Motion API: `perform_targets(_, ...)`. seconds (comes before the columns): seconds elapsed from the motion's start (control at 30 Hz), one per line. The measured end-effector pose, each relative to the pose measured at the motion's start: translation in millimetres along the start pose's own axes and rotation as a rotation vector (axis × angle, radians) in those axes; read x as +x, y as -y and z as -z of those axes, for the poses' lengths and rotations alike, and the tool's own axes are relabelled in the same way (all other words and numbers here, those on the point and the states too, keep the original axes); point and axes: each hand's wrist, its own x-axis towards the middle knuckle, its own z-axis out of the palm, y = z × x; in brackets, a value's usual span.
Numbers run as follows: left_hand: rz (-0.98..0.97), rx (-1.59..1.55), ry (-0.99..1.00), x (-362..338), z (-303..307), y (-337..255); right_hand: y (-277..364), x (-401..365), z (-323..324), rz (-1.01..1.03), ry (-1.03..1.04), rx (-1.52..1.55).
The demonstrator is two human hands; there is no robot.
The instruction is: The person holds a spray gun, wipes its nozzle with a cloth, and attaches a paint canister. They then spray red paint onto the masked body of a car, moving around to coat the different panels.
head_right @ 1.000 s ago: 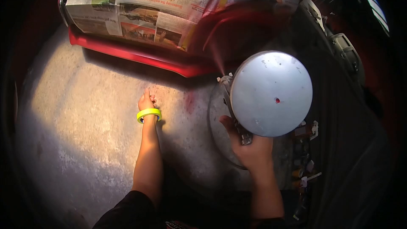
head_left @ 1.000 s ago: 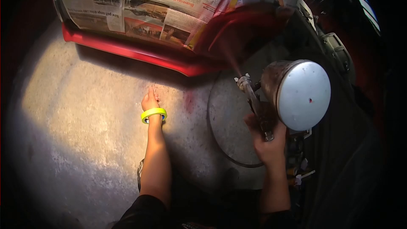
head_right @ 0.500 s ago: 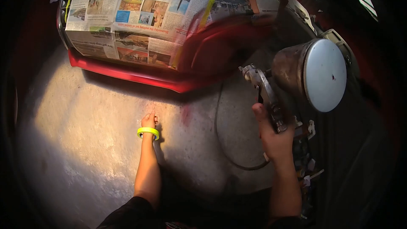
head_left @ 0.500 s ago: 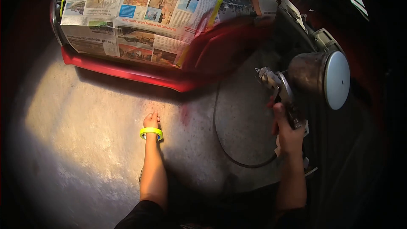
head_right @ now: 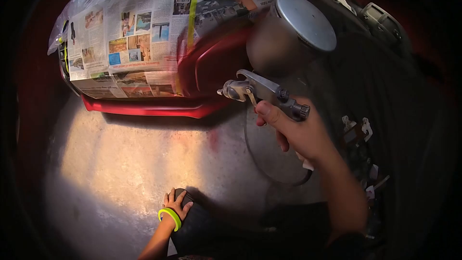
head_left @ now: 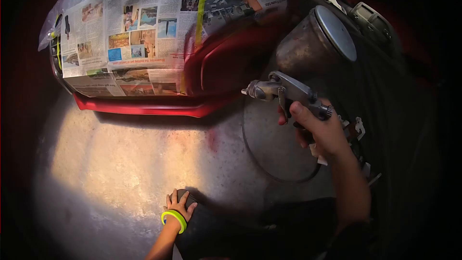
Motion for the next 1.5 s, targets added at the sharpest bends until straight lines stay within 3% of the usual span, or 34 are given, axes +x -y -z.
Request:
perform_targets(0.27, 0.169, -0.069, 0.043, -1.5, 5.4, -4.4, -1.5, 29.5, 56.8, 0.052, -0.395, -0.086)
perform_targets(0.37, 0.223, -0.08, 0.071, -14.6, 8.5, -15.2, 7.9, 25.1, 56.8, 0.118, -0.291, -0.013)
perform_targets(0.57, 0.228, -0.032, 0.067, -39.7, -7.3, -26.0, 14.5, 31.9, 65.2, 0.036, 0.033, 0.124)
perform_targets(0.77, 0.186, -0.047, -0.026, -40.4, -13.0, -23.1, -20.4, 57.6, 110.2, 0.068, -0.439, 0.066)
perform_targets(0.87, 0.18, -0.033, -0.044, -41.7, -13.7, -21.7, -37.3, 49.1, 110.1, 0.071, -0.48, 0.142)
perform_targets(0.97, 0.178, -0.026, -0.043, -40.6, -10.6, -25.8, -52.2, 24.3, 84.6, 0.05, -0.358, 0.222)
perform_targets(1.07, 0.175, -0.022, -0.039, -38.6, -10.5, -26.9, -77.0, -1.3, 76.1, -0.008, 0.01, 0.271)
perform_targets(1.17, 0.167, -0.023, -0.053, -38.3, -11.2, -24.0, -102.4, 0.7, 74.6, 0.023, 0.164, 0.33)
perform_targets(1.33, 0.16, -0.055, -0.084, -39.0, -12.6, -18.1, -123.5, 17.5, 94.5, 0.021, -0.371, 0.287)
perform_targets(1.43, 0.14, -0.068, -0.102, -41.1, -13.1, -13.3, -129.5, 19.2, 101.8, -0.026, -0.523, 0.261)
perform_targets(1.5, 0.146, -0.064, -0.093, -41.4, -11.0, -15.3, -137.8, 13.2, 103.4, -0.027, -0.425, 0.26)
